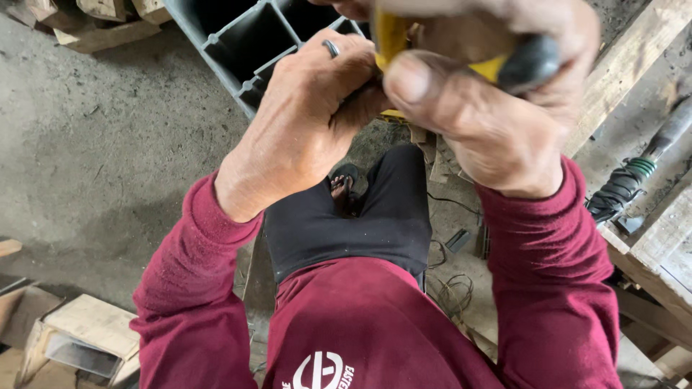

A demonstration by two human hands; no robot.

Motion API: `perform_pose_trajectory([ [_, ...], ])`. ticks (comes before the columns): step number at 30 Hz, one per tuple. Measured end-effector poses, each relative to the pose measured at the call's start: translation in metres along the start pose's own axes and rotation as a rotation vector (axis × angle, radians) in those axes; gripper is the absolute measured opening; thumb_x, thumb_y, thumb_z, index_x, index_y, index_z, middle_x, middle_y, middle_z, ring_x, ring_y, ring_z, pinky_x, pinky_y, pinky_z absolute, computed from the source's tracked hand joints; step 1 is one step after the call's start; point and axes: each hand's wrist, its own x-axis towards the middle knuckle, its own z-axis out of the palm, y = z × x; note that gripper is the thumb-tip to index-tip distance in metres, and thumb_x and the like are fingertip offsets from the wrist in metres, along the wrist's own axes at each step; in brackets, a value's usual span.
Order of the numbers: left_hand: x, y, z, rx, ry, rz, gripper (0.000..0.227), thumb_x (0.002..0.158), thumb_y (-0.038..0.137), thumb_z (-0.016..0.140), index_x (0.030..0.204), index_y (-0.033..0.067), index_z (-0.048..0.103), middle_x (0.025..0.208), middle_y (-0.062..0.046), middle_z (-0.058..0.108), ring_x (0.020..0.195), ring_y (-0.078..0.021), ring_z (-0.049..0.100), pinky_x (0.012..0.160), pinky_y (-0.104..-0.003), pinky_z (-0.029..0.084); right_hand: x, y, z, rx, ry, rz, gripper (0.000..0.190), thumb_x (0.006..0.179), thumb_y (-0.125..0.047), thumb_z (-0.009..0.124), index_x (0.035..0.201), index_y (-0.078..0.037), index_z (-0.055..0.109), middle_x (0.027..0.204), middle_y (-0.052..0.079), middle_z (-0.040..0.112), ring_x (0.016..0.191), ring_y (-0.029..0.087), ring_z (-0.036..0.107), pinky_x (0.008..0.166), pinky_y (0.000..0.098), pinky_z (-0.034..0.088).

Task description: The person uses a soldering iron to melt and fuse the seams of a grey plastic crate, then uses pliers to trim excess plastic. The person is sitting on the floor in a workshop environment.

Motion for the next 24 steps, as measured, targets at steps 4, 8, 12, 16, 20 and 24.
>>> perform_pose_trajectory([
  [4,-0.01,0.0,-0.003,0.006,0.038,0.034,0.017,0.094,0.004,0.07,0.108,-0.0001,0.062,0.104,-0.014,0.063,0.1,-0.0385,0.06,0.084,-0.047,0.048,0.012,0.003,0.007,0.083,-0.178,0.11,0.029,0.107,-0.005,0.072,0.133,-0.002,0.058,0.122,0.014,0.066,0.101,0.022,0.07,0.086,0.0319,0.061],
  [8,-0.019,-0.013,-0.001,-0.013,0.02,-0.027,0.013,0.1,0.005,0.073,0.107,-0.0001,0.063,0.103,-0.013,0.064,0.099,-0.0345,0.063,0.083,-0.042,0.051,0.023,0.001,0.012,0.102,-0.373,0.143,0.03,0.11,-0.012,0.068,0.136,-0.003,0.057,0.124,0.011,0.063,0.105,0.019,0.068,0.09,0.0303,0.059],
  [12,-0.028,-0.021,0.001,-0.052,0.038,-0.034,0.013,0.101,0.005,0.073,0.109,0.0001,0.064,0.106,-0.013,0.065,0.099,-0.033,0.066,0.085,-0.041,0.054,0.033,-0.009,0.02,-0.054,-0.463,0.108,0.03,0.111,-0.017,0.065,0.136,-0.003,0.055,0.122,0.009,0.061,0.103,0.017,0.064,0.09,0.0295,0.056],
  [16,-0.027,-0.02,0.003,-0.035,0.032,-0.065,0.018,0.097,0.003,0.074,0.113,0.0008,0.066,0.115,-0.014,0.065,0.105,-0.0347,0.066,0.087,-0.044,0.052,0.044,-0.029,0.03,-0.263,-0.57,-0.022,0.032,0.111,-0.022,0.061,0.136,-0.003,0.053,0.119,0.007,0.059,0.101,0.015,0.061,0.09,0.0286,0.052],
  [20,-0.03,-0.016,0.0,0.056,0.063,0.058,0.02,0.088,0.002,0.072,0.107,-0.0019,0.064,0.119,-0.023,0.059,0.11,-0.0406,0.056,0.087,-0.05,0.048,0.053,-0.039,0.043,-0.433,-0.655,-0.159,0.035,0.112,-0.028,0.058,0.135,-0.002,0.051,0.117,0.005,0.057,0.099,0.013,0.057,0.091,0.0277,0.049],
  [24,-0.042,-0.02,-0.003,0.288,-0.07,0.045,0.017,0.09,0.006,0.073,0.105,-0.0004,0.067,0.111,-0.015,0.059,0.108,-0.0363,0.057,0.093,-0.05,0.046,0.061,-0.034,0.051,-0.592,-0.675,-0.272,0.026,0.11,-0.021,0.06,0.124,0.001,0.053,0.104,0.007,0.052,0.087,0.016,0.052,0.08,0.0287,0.045],
])
